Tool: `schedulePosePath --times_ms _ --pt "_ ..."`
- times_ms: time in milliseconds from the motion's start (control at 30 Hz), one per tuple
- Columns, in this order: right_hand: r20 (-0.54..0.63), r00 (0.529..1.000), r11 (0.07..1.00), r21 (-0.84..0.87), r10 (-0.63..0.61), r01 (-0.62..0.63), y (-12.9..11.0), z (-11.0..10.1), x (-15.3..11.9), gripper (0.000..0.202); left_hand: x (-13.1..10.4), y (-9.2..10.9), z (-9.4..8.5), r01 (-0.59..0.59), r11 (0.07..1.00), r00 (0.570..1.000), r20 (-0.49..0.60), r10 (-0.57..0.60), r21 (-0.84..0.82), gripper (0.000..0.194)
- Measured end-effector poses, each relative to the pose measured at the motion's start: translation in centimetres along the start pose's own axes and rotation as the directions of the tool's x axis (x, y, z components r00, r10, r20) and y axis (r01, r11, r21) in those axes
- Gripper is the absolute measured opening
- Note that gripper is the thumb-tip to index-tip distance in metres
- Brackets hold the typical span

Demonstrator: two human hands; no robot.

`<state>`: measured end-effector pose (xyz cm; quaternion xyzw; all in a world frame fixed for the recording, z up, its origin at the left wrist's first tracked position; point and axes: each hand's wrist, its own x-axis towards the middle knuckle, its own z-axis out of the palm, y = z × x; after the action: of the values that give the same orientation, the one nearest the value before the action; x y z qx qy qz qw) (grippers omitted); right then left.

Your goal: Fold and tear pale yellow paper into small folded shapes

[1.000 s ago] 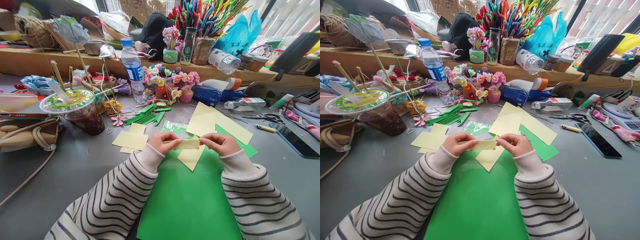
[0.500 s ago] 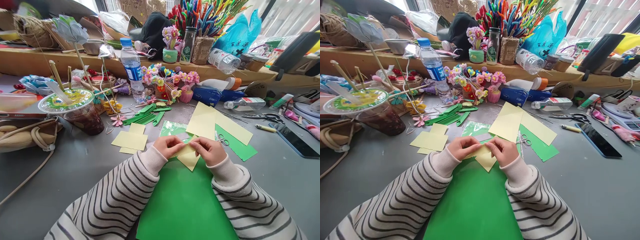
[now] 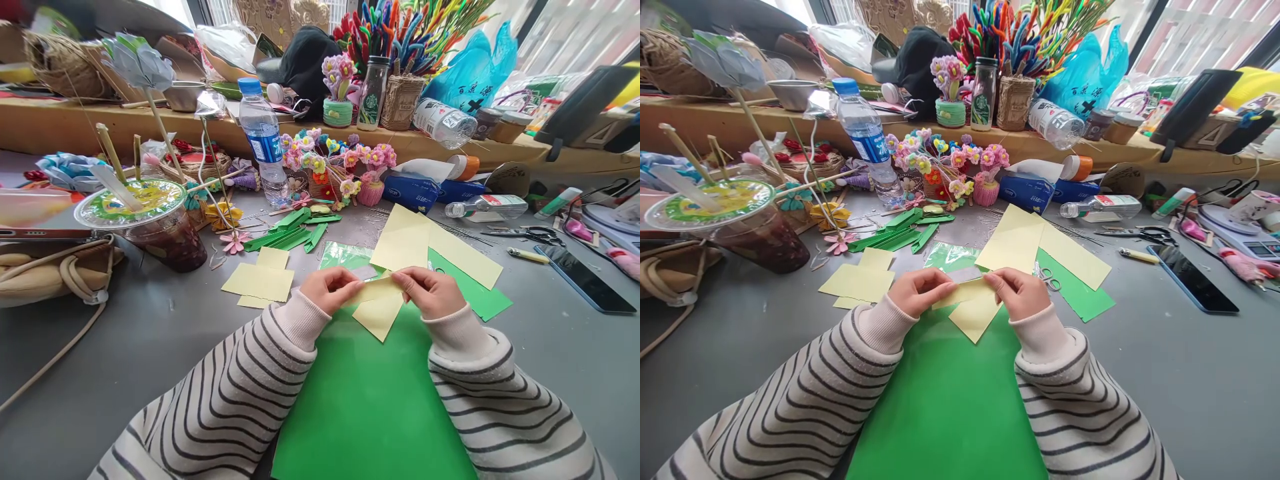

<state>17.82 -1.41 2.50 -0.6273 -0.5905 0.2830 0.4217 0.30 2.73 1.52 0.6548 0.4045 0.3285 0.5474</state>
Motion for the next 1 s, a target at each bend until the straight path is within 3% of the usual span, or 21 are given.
schedulePosePath --times_ms 300,400,467,567,633,700,800,900,1000 --pt "-0.048 0.998 0.997 0.058 0.049 -0.046 0.1 -0.5 0.2 0.024 0.0 0.2 -0.1 -0.066 0.994 0.995 -0.071 0.072 0.09 0.02" --pt "-0.094 0.992 0.995 0.072 0.08 -0.074 0.3 -0.9 0.3 0.024 0.1 0.1 -0.8 -0.102 0.99 0.981 -0.154 0.116 0.092 0.019" --pt "-0.187 0.976 0.992 0.068 0.113 -0.102 0.4 -1.3 0.3 0.024 0.3 0.1 -1.5 -0.149 0.985 0.94 -0.297 0.167 0.084 0.019" --pt "-0.24 0.967 0.996 0.048 0.081 -0.072 0.4 -1.3 0.3 0.024 0.5 0.3 -2.3 -0.224 0.956 0.83 -0.476 0.29 0.191 0.017" --pt "-0.169 0.986 0.999 0.033 0.0 0.006 0.3 -0.8 0.2 0.023 0.4 0.5 -2.1 -0.277 0.919 0.829 -0.415 0.376 0.281 0.017" --pt "-0.092 0.993 0.996 0.029 -0.077 0.08 0.2 0.0 0.0 0.022 0.1 0.6 -1.4 -0.325 0.888 0.887 -0.223 0.406 0.325 0.019" --pt "-0.027 0.988 0.988 0.029 -0.149 0.15 0.1 0.9 -0.3 0.02 -0.2 0.6 -0.1 -0.303 0.898 0.949 0.016 0.315 0.318 0.018" --pt "0.006 0.984 0.984 0.02 -0.177 0.176 -0.1 1.3 -0.5 0.019 -0.3 0.5 0.4 -0.205 0.939 0.979 0.037 0.203 0.278 0.02" --pt "0.011 0.994 0.992 0.063 -0.11 0.109 -0.1 0.8 -0.3 0.02 -0.3 0.5 0.3 -0.164 0.958 0.986 0.039 0.159 0.234 0.022"
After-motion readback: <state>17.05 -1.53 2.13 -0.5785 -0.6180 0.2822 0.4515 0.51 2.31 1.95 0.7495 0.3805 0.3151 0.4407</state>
